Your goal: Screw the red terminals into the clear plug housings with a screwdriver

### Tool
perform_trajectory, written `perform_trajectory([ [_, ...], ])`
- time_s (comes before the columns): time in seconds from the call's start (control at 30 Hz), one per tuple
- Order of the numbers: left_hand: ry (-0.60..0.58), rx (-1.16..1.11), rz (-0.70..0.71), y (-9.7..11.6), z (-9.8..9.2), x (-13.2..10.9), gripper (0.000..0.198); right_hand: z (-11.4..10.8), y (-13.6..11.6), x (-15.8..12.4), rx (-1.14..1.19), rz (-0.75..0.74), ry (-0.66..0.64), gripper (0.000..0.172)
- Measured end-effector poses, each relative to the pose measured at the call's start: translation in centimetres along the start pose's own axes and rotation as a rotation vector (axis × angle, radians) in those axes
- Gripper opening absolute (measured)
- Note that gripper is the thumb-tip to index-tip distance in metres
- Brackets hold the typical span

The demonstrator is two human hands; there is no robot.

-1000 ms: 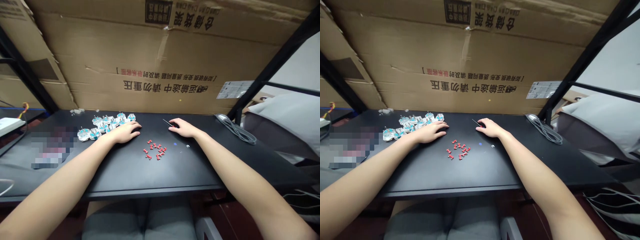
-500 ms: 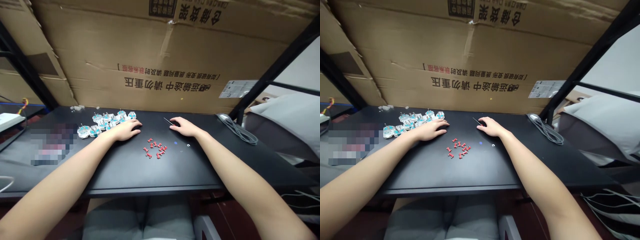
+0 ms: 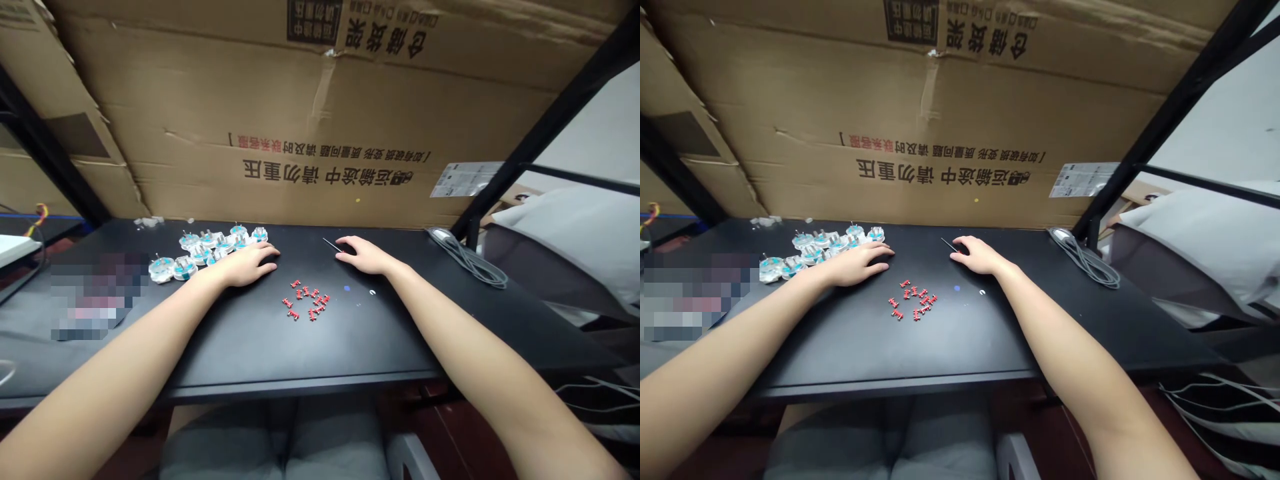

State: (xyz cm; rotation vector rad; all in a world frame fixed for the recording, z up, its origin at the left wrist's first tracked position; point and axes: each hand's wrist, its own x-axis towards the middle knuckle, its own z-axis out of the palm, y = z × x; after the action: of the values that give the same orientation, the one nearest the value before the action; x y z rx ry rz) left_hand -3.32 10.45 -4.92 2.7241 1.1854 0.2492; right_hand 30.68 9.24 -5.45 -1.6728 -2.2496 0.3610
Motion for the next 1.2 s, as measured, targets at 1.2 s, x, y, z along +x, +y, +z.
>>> perform_trajectory([
  [1.2, 0.007, -0.007, -0.012, -0.01, 0.20, -0.41, 0.049, 0.14, 0.12, -0.04, 0.004, -0.014, 0.009, 0.049],
])
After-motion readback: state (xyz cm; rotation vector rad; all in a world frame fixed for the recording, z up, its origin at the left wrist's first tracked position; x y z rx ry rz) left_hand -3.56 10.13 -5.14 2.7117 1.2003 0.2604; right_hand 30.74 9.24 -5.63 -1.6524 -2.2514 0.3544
